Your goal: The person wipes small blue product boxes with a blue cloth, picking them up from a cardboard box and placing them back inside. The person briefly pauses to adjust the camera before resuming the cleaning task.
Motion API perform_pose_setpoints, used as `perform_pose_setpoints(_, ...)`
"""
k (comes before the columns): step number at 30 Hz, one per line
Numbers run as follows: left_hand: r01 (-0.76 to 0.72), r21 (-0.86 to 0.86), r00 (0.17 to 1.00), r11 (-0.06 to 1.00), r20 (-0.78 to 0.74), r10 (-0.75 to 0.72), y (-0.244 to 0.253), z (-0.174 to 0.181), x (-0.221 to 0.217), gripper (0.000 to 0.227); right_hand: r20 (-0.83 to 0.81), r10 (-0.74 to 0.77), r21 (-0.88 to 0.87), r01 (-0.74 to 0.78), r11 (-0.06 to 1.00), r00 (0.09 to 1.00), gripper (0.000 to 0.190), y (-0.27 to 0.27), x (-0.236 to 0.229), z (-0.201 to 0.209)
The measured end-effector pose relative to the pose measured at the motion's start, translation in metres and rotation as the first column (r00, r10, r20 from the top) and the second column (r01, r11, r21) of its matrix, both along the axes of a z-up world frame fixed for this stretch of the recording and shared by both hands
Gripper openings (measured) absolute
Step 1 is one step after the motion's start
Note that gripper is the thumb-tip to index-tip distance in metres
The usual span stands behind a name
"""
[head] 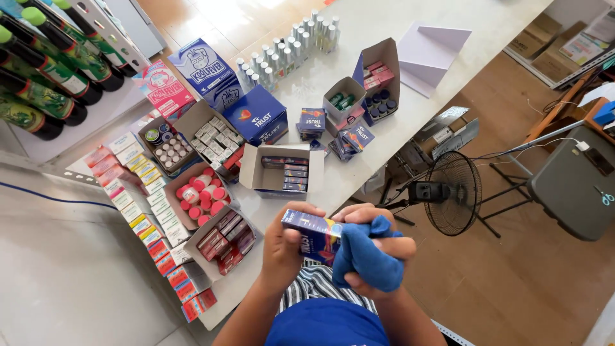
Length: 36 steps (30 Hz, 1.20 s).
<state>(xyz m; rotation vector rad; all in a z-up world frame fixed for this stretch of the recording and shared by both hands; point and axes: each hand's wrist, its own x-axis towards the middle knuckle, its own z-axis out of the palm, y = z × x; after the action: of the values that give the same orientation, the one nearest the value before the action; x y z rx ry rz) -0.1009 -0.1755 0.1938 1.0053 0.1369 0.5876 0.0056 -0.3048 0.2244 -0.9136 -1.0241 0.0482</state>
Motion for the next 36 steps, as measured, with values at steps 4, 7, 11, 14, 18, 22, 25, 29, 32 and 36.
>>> perform_pose_setpoints(4, -0.034, 0.269, 0.988, 0.962, -0.139, 0.074, 0.007, 0.035, 0.000, 0.061, 0.221, -0.184, -0.124, 0.214, 0.969, 0.958, 0.054, -0.004, -0.014, 0.013)
perform_pose_setpoints(7, -0.056, 0.452, 0.946, 0.890, -0.261, 0.192, 0.010, 0.048, -0.009, 0.052, 0.293, -0.176, -0.168, 0.232, 0.958, 0.940, 0.058, -0.003, -0.026, 0.018)
perform_pose_setpoints(11, -0.058, 0.473, 0.949, 0.879, -0.248, 0.196, 0.013, 0.051, -0.021, 0.048, 0.152, -0.204, -0.120, 0.223, 0.967, 0.967, 0.057, -0.003, -0.049, 0.000)
perform_pose_setpoints(14, -0.028, 0.531, 0.922, 0.847, -0.314, 0.227, 0.012, 0.058, -0.027, 0.055, 0.233, -0.224, -0.159, 0.265, 0.951, 0.946, 0.060, -0.004, -0.056, 0.000)
perform_pose_setpoints(18, 0.070, 0.427, 0.965, 0.902, -0.256, 0.046, 0.003, 0.067, -0.039, 0.078, 0.362, -0.146, -0.150, 0.212, 0.966, 0.921, 0.054, -0.001, -0.063, 0.007)
perform_pose_setpoints(22, 0.482, -0.197, 0.876, 0.854, 0.108, -0.469, -0.010, 0.055, -0.048, 0.107, 0.678, -0.372, -0.028, 0.528, 0.849, 0.634, 0.050, 0.000, -0.073, 0.014)
perform_pose_setpoints(25, 0.509, -0.202, 0.860, 0.836, 0.111, -0.497, -0.013, 0.040, -0.060, 0.117, 0.698, -0.468, 0.017, 0.640, 0.768, 0.542, 0.048, -0.003, -0.078, 0.002)
perform_pose_setpoints(29, 0.412, -0.145, 0.910, 0.900, 0.006, -0.416, -0.007, 0.029, -0.074, 0.126, 0.631, -0.590, 0.072, 0.718, 0.692, 0.505, 0.048, -0.002, -0.082, -0.014)
perform_pose_setpoints(32, 0.452, -0.093, 0.891, 0.887, -0.006, -0.455, 0.001, 0.040, -0.083, 0.126, 0.528, -0.648, 0.097, 0.718, 0.689, 0.549, 0.048, -0.002, -0.090, -0.022)
perform_pose_setpoints(36, 0.409, 0.054, 0.912, 0.911, -0.053, -0.406, 0.007, 0.048, -0.094, 0.122, 0.493, -0.639, -0.043, 0.750, 0.660, 0.590, 0.053, -0.014, -0.104, 0.004)
